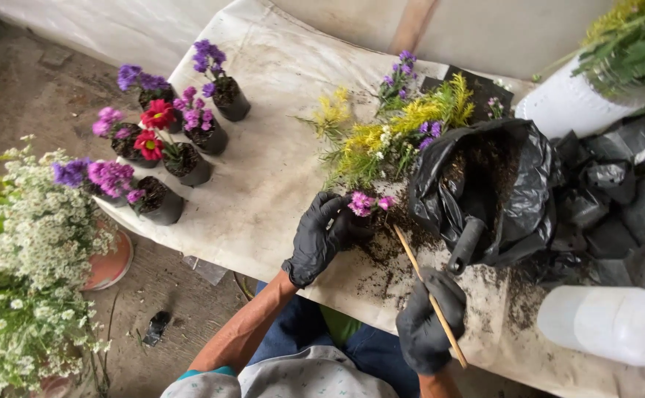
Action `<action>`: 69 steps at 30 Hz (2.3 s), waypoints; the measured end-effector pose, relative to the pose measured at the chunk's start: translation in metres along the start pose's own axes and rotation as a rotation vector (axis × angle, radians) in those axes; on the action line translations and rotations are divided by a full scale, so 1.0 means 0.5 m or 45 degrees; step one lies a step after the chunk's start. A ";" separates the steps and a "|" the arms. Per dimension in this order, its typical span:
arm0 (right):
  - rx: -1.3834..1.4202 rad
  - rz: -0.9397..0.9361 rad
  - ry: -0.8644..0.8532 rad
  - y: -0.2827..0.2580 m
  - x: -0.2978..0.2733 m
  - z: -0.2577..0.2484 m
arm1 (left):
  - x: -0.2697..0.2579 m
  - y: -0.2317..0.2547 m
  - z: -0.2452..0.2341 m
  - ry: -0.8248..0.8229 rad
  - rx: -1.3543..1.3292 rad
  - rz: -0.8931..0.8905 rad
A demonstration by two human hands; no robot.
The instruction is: A person is potting various flower seedlings into small black plastic containers using a hand trowel and potting soil.
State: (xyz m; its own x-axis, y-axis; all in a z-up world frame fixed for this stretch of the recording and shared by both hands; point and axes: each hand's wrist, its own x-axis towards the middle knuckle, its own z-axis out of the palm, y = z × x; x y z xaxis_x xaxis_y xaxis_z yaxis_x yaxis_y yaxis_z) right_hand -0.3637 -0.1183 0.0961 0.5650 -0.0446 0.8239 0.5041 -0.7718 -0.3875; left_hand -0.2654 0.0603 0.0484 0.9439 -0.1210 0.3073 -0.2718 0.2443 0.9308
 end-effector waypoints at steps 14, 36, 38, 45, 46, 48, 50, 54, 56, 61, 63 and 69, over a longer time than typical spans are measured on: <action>-1.057 -0.192 -0.895 0.103 -0.055 0.003 | -0.017 -0.022 0.039 0.050 0.762 -0.126; 0.449 0.584 -1.564 -0.109 0.122 0.240 | -0.120 0.054 -0.182 0.175 0.448 0.072; 0.418 0.559 -1.554 -0.134 0.133 0.254 | -0.114 0.053 -0.193 0.171 0.419 0.165; 0.723 0.649 -1.382 -0.155 0.125 0.290 | -0.106 0.089 -0.211 0.237 0.484 0.139; 0.731 0.643 -1.390 -0.142 0.117 0.303 | -0.105 0.081 -0.214 0.247 0.491 0.137; 0.757 0.511 -1.255 -0.111 0.102 0.328 | -0.096 0.060 -0.217 0.283 0.530 0.118; 0.680 0.411 -1.225 -0.076 0.096 0.360 | -0.095 0.105 -0.216 0.282 0.481 0.058; 0.642 0.356 -0.998 0.011 0.055 0.472 | -0.063 0.189 -0.224 0.395 0.542 -0.219; 0.549 0.435 -0.968 0.001 0.099 0.475 | -0.064 0.177 -0.256 0.329 0.601 -0.285; 0.479 0.716 -0.863 -0.001 0.199 0.547 | -0.075 0.063 -0.321 0.364 0.736 -0.284; 0.551 0.759 -0.749 0.016 0.233 0.595 | -0.075 0.027 -0.331 0.507 0.767 -0.229; 0.603 0.647 -0.716 0.007 0.353 0.739 | -0.052 0.036 -0.341 0.648 0.593 -0.205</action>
State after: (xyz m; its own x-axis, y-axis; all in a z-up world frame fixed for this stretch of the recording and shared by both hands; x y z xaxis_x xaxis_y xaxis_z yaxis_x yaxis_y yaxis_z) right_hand -0.0209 0.1055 0.0876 0.9677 0.1035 0.2298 0.2521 -0.3952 -0.8834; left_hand -0.2626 0.2321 0.0233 0.9188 0.3714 0.1337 -0.0658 -0.1898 0.9796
